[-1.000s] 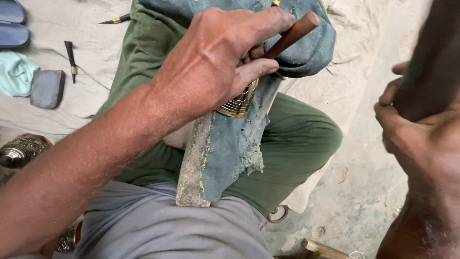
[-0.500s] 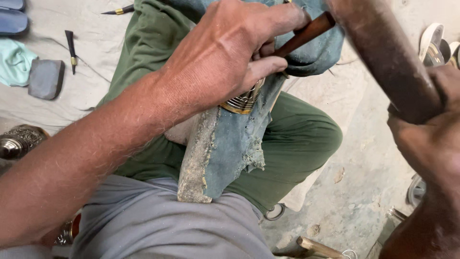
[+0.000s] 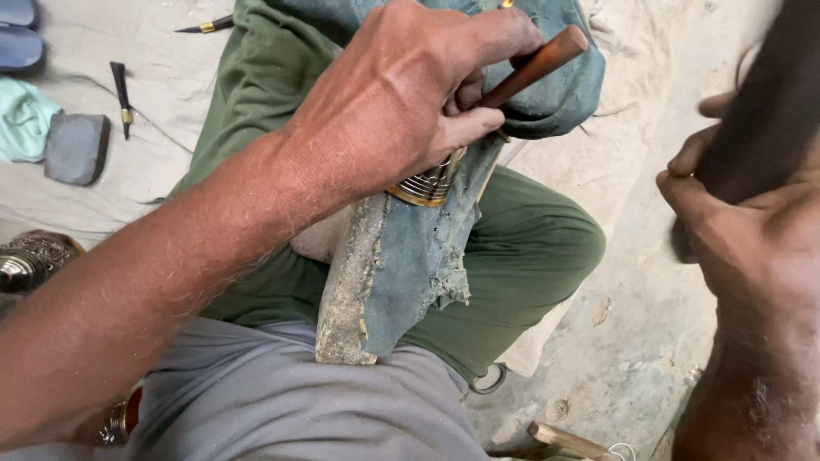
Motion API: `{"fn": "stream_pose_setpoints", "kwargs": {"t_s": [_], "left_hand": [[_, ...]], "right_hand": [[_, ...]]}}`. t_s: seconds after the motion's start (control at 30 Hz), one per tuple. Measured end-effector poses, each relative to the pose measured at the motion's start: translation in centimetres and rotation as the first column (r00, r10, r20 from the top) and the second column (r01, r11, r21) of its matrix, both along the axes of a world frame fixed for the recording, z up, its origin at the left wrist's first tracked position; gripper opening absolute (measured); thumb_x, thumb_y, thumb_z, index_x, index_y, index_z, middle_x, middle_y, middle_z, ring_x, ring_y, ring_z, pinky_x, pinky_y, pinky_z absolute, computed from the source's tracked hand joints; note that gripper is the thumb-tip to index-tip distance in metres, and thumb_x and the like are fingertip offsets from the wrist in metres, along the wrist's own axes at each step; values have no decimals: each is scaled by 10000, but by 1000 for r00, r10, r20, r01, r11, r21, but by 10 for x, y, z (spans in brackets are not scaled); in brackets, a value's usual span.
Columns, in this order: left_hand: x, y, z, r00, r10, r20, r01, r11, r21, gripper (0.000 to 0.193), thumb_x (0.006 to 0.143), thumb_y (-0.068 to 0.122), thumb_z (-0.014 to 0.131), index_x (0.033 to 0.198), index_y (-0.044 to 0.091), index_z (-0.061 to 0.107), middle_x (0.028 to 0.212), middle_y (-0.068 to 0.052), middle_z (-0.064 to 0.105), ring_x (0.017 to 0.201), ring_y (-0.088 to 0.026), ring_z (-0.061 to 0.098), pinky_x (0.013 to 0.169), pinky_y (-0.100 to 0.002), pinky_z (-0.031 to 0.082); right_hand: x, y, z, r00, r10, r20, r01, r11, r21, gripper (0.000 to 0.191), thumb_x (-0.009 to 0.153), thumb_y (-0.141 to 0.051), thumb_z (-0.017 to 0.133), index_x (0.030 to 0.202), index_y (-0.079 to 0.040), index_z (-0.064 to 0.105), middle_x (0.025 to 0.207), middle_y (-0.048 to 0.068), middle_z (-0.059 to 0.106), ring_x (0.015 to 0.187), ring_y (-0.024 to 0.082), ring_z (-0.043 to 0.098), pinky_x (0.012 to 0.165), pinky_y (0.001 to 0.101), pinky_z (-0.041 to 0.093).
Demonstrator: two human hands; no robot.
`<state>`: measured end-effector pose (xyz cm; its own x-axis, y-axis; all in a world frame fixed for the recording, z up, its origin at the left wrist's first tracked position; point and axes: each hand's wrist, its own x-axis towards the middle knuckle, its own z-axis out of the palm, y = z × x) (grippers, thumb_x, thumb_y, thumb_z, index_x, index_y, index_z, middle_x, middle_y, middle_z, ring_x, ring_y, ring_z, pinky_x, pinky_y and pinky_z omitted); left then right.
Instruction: The person sits on the floor holding a punch against a brass vessel clamped in a cloth-covered sandbag on their lap and repeatedly strikes the punch with a wooden mallet, repositioning the punch to work around the vessel's patterned surface.
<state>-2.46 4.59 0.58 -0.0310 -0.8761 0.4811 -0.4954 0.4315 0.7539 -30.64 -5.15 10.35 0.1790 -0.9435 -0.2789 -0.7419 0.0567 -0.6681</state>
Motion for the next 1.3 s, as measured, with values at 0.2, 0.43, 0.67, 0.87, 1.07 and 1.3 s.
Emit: {"fn": "stream_pose_setpoints", "kwargs": {"t_s": [0.2,0.43,0.67,0.87,1.07,1.3], "left_hand": [[1,2,-2,1000,-5,-7,4,998,-59,505,885,75,886,1306,52,608,947,-115,686,836,-292,686,724,-431,520],[2,1,0,999,-1,-33,0,1000,-27,467,886,73,900,1269,48,634,891,-102,669,812,-259,682,711,-409,522],[3,-2,-1,1000,-7,-17,9,994,105,364,896,105,885,1185,67,667,812,-87,665,756,-218,688,691,-397,524],[4,3,-5,1000,10,-23,-12,996,-92,458,903,86,874,1280,49,616,972,-95,682,867,-243,682,778,-412,531],[5,-1,-7,999,-15,-33,15,1000,-14,445,913,87,890,1279,69,637,896,-85,689,820,-237,698,756,-411,550],[9,3,-6,999,19,-32,-23,994,-111,487,887,101,900,1283,65,617,953,-102,705,875,-259,713,763,-408,548]], "right_hand": [[-21,6,3,771,388,-504,-554,800,-232,284,979,92,753,1201,52,579,998,131,655,874,187,672,792,299,559],[-22,10,6,845,371,-385,-466,864,-191,242,987,47,731,1181,39,587,1005,59,629,847,129,652,715,267,544],[-6,8,26,598,452,-662,-681,722,-123,178,981,59,726,1121,69,617,740,110,572,537,186,567,529,324,468],[3,19,26,642,392,-659,-603,789,-118,185,1004,38,732,1152,35,622,801,114,603,603,181,600,568,320,488],[12,21,21,955,180,-237,-222,962,-162,380,920,-62,729,1263,-55,565,931,-5,644,753,61,634,614,240,509],[-5,22,17,929,243,-278,-272,959,-73,365,883,51,714,1206,-48,575,889,30,621,671,97,604,575,232,477]]}}
